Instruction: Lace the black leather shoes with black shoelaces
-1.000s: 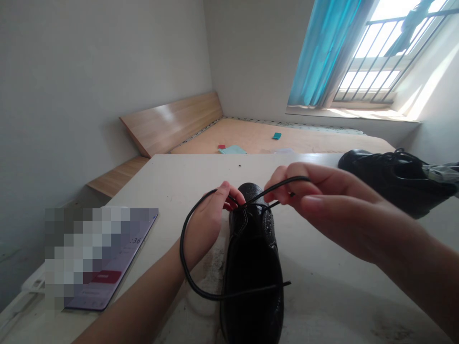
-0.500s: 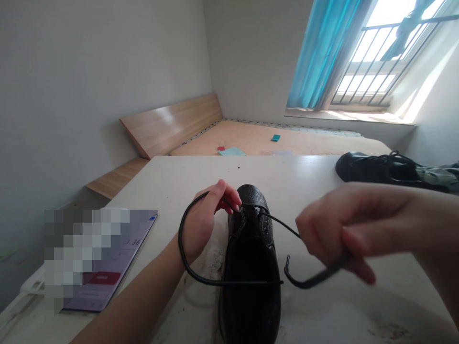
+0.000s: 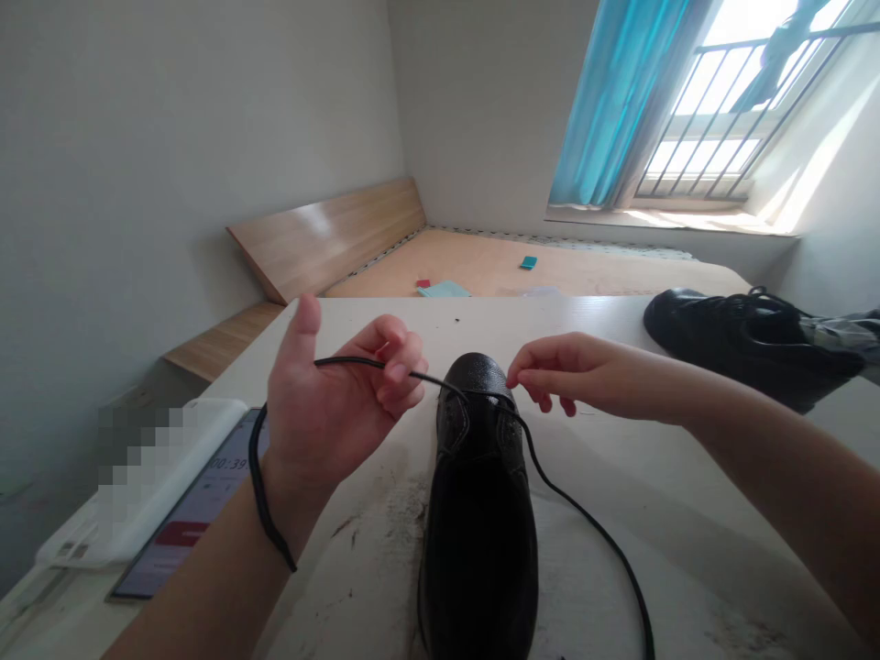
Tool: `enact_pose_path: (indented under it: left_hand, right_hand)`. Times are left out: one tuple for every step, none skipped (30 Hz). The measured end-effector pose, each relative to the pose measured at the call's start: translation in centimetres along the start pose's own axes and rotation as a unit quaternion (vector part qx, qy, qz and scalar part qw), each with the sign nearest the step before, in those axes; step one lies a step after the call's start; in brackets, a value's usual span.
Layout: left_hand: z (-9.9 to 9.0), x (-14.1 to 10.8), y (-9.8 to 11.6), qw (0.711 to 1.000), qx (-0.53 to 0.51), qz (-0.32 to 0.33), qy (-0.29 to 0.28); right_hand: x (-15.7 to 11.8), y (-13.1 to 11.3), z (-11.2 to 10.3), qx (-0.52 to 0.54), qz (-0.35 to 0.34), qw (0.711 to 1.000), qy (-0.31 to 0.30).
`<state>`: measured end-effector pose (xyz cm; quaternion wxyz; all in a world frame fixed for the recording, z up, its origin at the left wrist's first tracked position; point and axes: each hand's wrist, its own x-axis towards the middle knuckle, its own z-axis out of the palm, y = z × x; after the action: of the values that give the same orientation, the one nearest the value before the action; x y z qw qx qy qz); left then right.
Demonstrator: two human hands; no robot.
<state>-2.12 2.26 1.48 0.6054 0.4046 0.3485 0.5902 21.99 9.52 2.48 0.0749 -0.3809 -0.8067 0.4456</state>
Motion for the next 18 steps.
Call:
enact_pose_path:
  left_hand:
    - [0.0, 0.2, -0.3, 0.999, 0.044, 0.004, 0.006]
    - [0.0, 0.4, -0.7, 0.995, 0.101, 0.009, 0.017]
    - [0.0, 0.6, -1.2, 0.986, 0.166, 0.015, 0.030]
    - [0.1, 0.8, -1.7, 0.972, 0.230, 0.019, 0.039]
    - [0.1, 1.0, -2.2, 0.960, 0.278, 0.020, 0.040]
    - [0.1, 1.2, -2.7, 0.950, 0.312, 0.016, 0.031]
    - [0.1, 1.3, -3.1, 0.943, 0.334, 0.008, 0.014]
    - [0.0, 1.4, -3.4, 0.937, 0.348, -0.001, -0.003]
    - [0.0, 1.4, -3.6, 0.932, 0.361, -0.010, -0.017]
    - [0.0, 1.4, -3.7, 0.927, 0.374, -0.017, -0.026]
    - [0.0, 1.3, -3.8, 0.922, 0.385, -0.022, -0.030]
    - [0.0, 1.3, -3.9, 0.919, 0.392, -0.025, -0.031]
    - [-0.1, 1.2, -3.9, 0.918, 0.394, -0.027, -0.029]
    - [-0.1, 1.1, -4.0, 0.919, 0.393, -0.028, -0.026]
    - [-0.1, 1.1, -4.0, 0.920, 0.390, -0.027, -0.024]
    - [0.0, 1.1, -4.0, 0.921, 0.389, -0.023, -0.024]
    - [0.0, 1.1, -4.0, 0.921, 0.388, -0.016, -0.026]
    - [0.1, 1.1, -4.0, 0.921, 0.389, -0.006, -0.032]
  right_hand:
    - [0.5, 0.3, 0.5, -0.006, 0.014, 1.000, 0.022]
    - [0.9, 0.5, 0.9, -0.008, 0.021, 0.999, 0.037]
    - [1.2, 0.6, 1.4, -0.003, 0.019, 0.999, 0.047]
    - [1.4, 0.7, 1.8, 0.007, 0.010, 0.999, 0.053]
    - [1.6, 0.7, 2.2, 0.021, -0.002, 0.998, 0.059]
    - [1.7, 0.7, 2.5, 0.035, -0.015, 0.997, 0.064]
    - [1.7, 0.8, 2.8, 0.045, -0.023, 0.996, 0.068]
    - [1.7, 0.8, 3.0, 0.051, -0.025, 0.996, 0.069]
    - [1.8, 0.8, 3.2, 0.057, -0.025, 0.996, 0.071]
    - [1.8, 0.9, 3.4, 0.063, -0.025, 0.995, 0.075]
    - [1.9, 0.9, 3.5, 0.069, -0.027, 0.994, 0.085]
    - [1.9, 0.9, 3.7, 0.075, -0.031, 0.992, 0.096]
    - [2.0, 1.0, 3.9, 0.082, -0.039, 0.990, 0.108]
    - [2.0, 1.0, 4.1, 0.090, -0.048, 0.988, 0.117]
    - [2.0, 0.9, 4.2, 0.096, -0.057, 0.986, 0.122]
    - [2.0, 0.9, 4.3, 0.107, -0.066, 0.984, 0.124]
    - [1.9, 0.8, 4.3, 0.126, -0.077, 0.981, 0.125]
    - [1.8, 0.6, 4.3, 0.154, -0.091, 0.975, 0.128]
